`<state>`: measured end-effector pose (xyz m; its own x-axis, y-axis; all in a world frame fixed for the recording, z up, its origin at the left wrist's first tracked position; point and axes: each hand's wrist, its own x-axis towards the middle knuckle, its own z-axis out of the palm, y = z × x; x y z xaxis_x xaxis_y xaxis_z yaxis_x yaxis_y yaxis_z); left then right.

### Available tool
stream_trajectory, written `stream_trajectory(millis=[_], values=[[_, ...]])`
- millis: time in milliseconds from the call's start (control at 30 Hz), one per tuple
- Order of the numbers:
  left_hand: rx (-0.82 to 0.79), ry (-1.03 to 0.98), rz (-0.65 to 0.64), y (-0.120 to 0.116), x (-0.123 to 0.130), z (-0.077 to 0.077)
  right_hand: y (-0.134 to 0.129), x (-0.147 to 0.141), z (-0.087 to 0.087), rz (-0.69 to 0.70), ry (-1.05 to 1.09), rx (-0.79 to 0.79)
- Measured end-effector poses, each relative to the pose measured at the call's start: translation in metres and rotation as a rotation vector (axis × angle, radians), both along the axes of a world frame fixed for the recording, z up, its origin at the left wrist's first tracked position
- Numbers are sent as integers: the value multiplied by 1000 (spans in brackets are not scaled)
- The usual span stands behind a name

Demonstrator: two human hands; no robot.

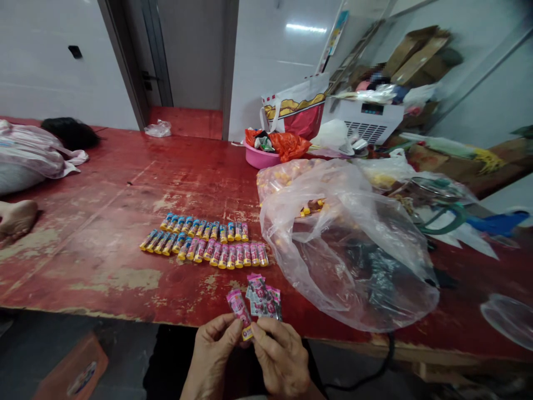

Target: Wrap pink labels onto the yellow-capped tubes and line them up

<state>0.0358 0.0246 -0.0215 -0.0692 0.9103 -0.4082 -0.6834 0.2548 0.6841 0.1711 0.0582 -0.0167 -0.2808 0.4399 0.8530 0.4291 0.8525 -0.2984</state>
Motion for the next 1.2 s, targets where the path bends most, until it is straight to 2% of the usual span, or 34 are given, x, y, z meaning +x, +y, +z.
stream_trajectory(millis=[167, 300, 400, 467, 500, 567, 600, 633, 733, 833, 1000, 1200], values=[[7, 8, -5, 0, -1, -2, 0, 0, -5, -1, -9, -5], [19, 33, 12, 3, 0, 1, 4, -5, -10, -62, -15, 81], [12, 99, 39, 5, -7, 3, 7, -10, -12, -28, -102, 164], [6, 207, 67, 7, -23, 3, 8, -10, -13, 13, -143, 223], [6, 329, 87, 8, -35, 2, 8, -9, -13, 22, -159, 252], [-8, 670, 145, 11, -69, 1, 8, -4, -15, 33, -200, 267], [-19, 939, 186, 13, -89, 0, 9, 0, -16, 36, -212, 258], [-44, 1075, 227, 17, -110, -1, 9, 3, -17, 42, -219, 239], [-149, 1376, 326, 28, -170, -1, 11, 11, -20, 52, -192, 168], [-224, 1623, 307, 39, -209, -2, 12, 12, -23, 73, -172, 148], [-238, 1819, 190, 51, -227, -9, 22, 3, -29, 116, -75, 189], [-271, 1862, 143, 52, -229, -15, 23, 7, -23, 64, -130, 124]])
